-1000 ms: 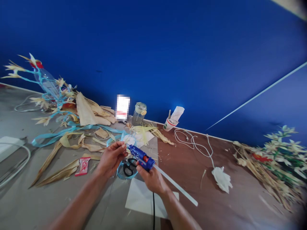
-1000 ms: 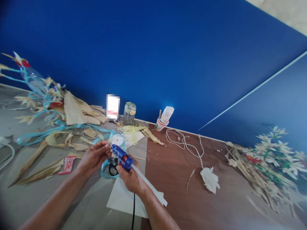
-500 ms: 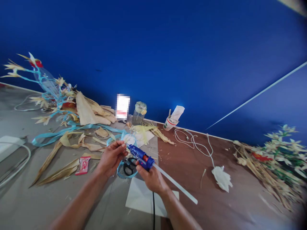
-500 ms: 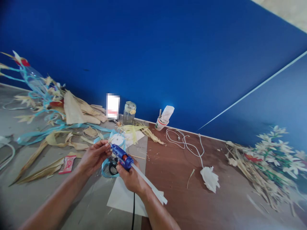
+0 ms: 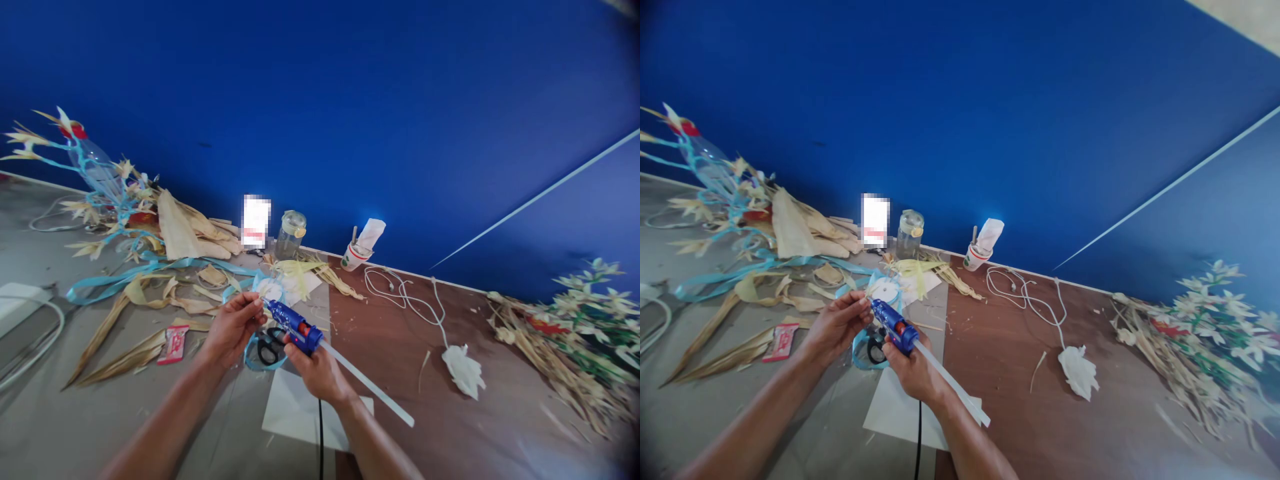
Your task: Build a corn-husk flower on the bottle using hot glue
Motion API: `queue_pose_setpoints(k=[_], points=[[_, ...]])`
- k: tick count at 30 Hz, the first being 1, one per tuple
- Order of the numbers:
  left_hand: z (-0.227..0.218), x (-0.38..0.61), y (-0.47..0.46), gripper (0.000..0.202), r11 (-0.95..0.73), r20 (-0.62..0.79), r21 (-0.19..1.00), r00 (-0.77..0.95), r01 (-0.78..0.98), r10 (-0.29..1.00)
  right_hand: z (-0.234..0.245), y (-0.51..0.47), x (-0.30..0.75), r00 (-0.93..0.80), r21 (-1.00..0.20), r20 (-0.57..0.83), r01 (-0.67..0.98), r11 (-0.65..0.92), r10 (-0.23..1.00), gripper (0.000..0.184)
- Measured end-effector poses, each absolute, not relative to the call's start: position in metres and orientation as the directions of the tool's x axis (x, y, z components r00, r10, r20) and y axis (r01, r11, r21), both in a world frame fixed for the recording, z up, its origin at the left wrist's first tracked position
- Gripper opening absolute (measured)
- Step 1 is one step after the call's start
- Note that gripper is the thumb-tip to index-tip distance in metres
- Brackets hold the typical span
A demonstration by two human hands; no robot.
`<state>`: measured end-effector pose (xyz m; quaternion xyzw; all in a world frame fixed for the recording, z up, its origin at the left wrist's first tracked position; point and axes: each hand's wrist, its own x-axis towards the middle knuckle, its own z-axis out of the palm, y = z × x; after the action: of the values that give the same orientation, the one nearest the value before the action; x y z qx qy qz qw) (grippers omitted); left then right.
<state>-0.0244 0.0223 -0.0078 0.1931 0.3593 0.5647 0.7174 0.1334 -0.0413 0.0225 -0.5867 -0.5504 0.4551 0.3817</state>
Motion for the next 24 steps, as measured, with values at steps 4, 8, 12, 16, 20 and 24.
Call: queue_pose_setpoints(k=[4,8,12,16,20,24], points=[[-0.006,-0.024,0.021,0.022,0.287,-0.287,0.688,0.114,-0.666,0.951,0.015,-0.040,0.136,-0.017,-0.951,-0.102,0.294,-0.092,0.995,0.019],[-0.006,-0.024,0.021,0.021,0.292,-0.286,0.690,0.121,-0.662,0.951,0.015,-0.040,0.136,-0.016,-0.949,-0.118,0.296,-0.108,0.993,0.019],[-0.006,-0.025,0.022,0.023,0.283,-0.285,0.687,0.109,-0.669,0.952,0.020,-0.043,0.135,-0.038,-0.952,-0.093,0.296,-0.078,0.995,0.016],[-0.005,-0.026,0.022,0.024,0.287,-0.295,0.689,0.105,-0.666,0.950,0.017,-0.045,0.139,-0.094,-0.958,-0.031,0.285,-0.003,0.995,0.013],[-0.004,-0.026,0.022,0.021,0.277,-0.274,0.687,0.114,-0.672,0.955,0.015,-0.044,0.148,-0.155,-0.949,0.104,0.281,0.145,0.982,0.021],[-0.003,-0.025,0.021,0.018,0.267,-0.267,0.673,0.110,-0.690,0.957,0.015,-0.041,0.157,-0.106,-0.816,0.220,0.525,0.243,0.970,0.011]])
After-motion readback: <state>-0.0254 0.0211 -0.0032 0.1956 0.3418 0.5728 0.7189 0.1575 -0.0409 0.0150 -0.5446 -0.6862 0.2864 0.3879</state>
